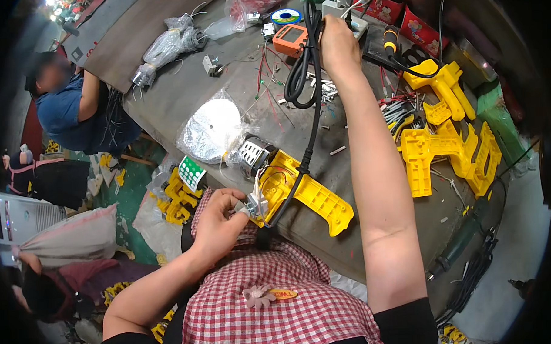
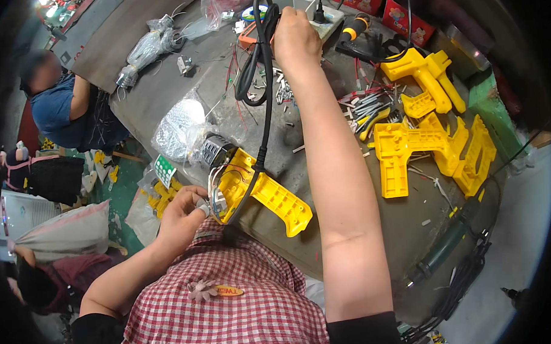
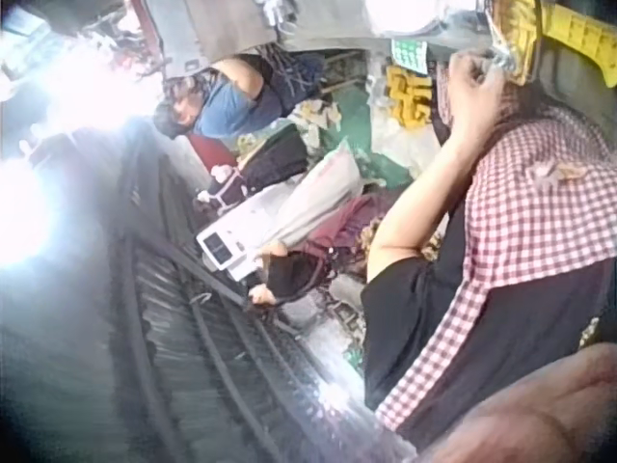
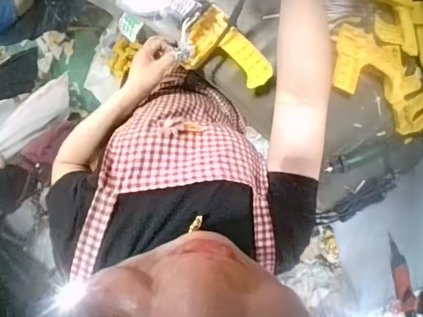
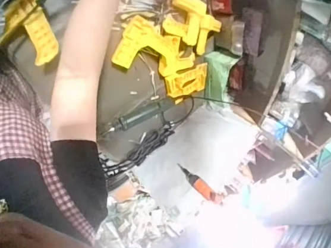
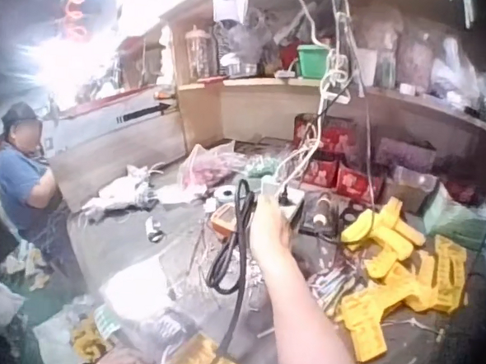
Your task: Assembling a yellow handheld electronic device, involving wiring and using an electric screwdriver.
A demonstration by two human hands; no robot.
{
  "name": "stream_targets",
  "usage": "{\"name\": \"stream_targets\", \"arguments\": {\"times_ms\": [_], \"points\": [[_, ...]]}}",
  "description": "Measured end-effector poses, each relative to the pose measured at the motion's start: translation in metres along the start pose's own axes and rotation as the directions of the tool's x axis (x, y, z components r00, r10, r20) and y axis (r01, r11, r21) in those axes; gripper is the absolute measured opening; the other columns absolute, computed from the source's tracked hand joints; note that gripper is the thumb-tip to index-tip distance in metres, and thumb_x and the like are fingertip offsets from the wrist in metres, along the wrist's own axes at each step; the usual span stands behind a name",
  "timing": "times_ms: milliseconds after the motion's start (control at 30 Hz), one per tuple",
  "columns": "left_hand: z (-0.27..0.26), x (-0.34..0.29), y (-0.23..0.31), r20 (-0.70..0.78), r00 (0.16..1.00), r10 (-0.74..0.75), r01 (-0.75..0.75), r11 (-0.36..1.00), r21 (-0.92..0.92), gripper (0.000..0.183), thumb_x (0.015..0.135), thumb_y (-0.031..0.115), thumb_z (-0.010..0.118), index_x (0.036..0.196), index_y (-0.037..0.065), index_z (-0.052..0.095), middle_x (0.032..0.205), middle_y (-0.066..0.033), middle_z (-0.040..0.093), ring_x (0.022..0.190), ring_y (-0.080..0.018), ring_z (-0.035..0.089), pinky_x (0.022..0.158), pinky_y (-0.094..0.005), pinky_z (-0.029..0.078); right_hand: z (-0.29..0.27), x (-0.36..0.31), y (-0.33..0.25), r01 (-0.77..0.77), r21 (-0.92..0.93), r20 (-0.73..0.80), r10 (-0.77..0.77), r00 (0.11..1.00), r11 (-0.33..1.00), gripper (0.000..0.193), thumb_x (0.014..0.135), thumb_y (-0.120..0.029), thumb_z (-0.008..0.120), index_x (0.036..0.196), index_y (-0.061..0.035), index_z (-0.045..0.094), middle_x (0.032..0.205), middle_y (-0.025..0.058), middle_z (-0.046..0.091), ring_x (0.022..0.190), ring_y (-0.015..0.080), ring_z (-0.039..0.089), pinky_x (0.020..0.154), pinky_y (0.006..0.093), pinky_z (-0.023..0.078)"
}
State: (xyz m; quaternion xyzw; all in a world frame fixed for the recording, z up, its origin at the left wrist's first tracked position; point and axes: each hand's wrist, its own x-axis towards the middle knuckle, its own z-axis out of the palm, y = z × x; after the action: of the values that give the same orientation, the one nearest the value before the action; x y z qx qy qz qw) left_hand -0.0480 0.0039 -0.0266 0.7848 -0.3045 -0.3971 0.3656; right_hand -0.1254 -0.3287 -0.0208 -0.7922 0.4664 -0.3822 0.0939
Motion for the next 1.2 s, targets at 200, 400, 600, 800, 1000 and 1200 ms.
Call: {"name": "stream_targets", "arguments": {"times_ms": [200,400,600,800,1000,1200], "points": [[0.012,-0.003,-0.011,-0.098,0.995,0.005,-0.019,0.988,-0.151,0.005,0.079,0.004,0.056,0.08,-0.001,0.058,0.104,-0.0064,0.056,0.092,-0.0118,0.051,0.083,-0.026,0.041,0.008,-0.003,0.002,0.01,0.065,-0.05,-0.007,0.999,0.998,0.017,0.089,-0.011,0.046,0.102,-0.0048,0.055,0.106,0.0172,0.058,0.096,0.0383,0.062,0.082,0.046,0.051],[0.011,-0.006,0.013,0.076,0.911,-0.406,0.395,0.803,-0.445,0.02,0.08,0.007,0.057,0.098,0.0,0.061,0.095,-0.0051,0.06,0.092,-0.0169,0.054,0.084,-0.0297,0.041,0.006,0.001,0.007,-0.057,0.082,-0.055,0.062,0.997,0.995,0.016,0.09,-0.012,0.045,0.101,-0.0053,0.055,0.106,0.0161,0.058,0.094,0.0386,0.062,0.081,0.0462,0.05],[-0.027,0.024,-0.003,0.496,0.225,0.838,-0.844,-0.086,0.529,0.023,0.066,0.019,0.069,0.083,0.012,0.055,0.114,-0.0067,0.057,0.101,-0.0253,0.054,0.079,-0.0365,0.041,0.004,-0.002,0.006,0.01,0.201,-0.063,0.003,0.998,0.98,0.014,0.091,-0.017,0.049,0.096,-0.0052,0.054,0.099,0.0173,0.057,0.092,0.0391,0.059,0.078,0.0467,0.048],[-0.045,0.059,0.013,0.734,-0.01,0.679,-0.939,-0.258,0.226,0.026,0.075,0.019,0.063,0.098,0.008,0.06,0.117,-0.0089,0.059,0.1,-0.0214,0.059,0.077,-0.0301,0.047,0.016,0.0,0.024,-0.188,0.495,0.136,0.138,0.981,0.848,0.014,0.088,-0.015,0.05,0.097,-0.0049,0.053,0.098,0.0184,0.056,0.094,0.0403,0.057,0.079,0.0464,0.046],[-0.038,0.075,0.019,0.676,-0.166,0.718,-0.967,-0.253,0.031,0.019,0.075,0.014,0.06,0.093,0.009,0.061,0.113,-0.0072,0.059,0.102,-0.0211,0.058,0.076,-0.0291,0.048,0.013,-0.004,0.038,0.103,0.324,-0.099,-0.074,0.992,0.94,0.017,0.085,-0.009,0.058,0.099,0.0006,0.054,0.089,0.014,0.055,0.08,0.027,0.056,0.077,0.0347,0.045],[-0.02,0.098,0.051,0.715,-0.516,0.471,-0.839,-0.446,-0.312,0.028,0.08,0.02,0.052,0.099,0.001,0.058,0.109,-0.0079,0.056,0.093,-0.0168,0.056,0.077,-0.0255,0.047,-0.013,0.0,0.006,-0.212,0.476,0.154,0.157,0.976,0.853,0.019,0.093,-0.016,0.044,0.097,-0.0004,0.054,0.09,0.018,0.056,0.081,0.0322,0.057,0.078,0.0353,0.046]]}}
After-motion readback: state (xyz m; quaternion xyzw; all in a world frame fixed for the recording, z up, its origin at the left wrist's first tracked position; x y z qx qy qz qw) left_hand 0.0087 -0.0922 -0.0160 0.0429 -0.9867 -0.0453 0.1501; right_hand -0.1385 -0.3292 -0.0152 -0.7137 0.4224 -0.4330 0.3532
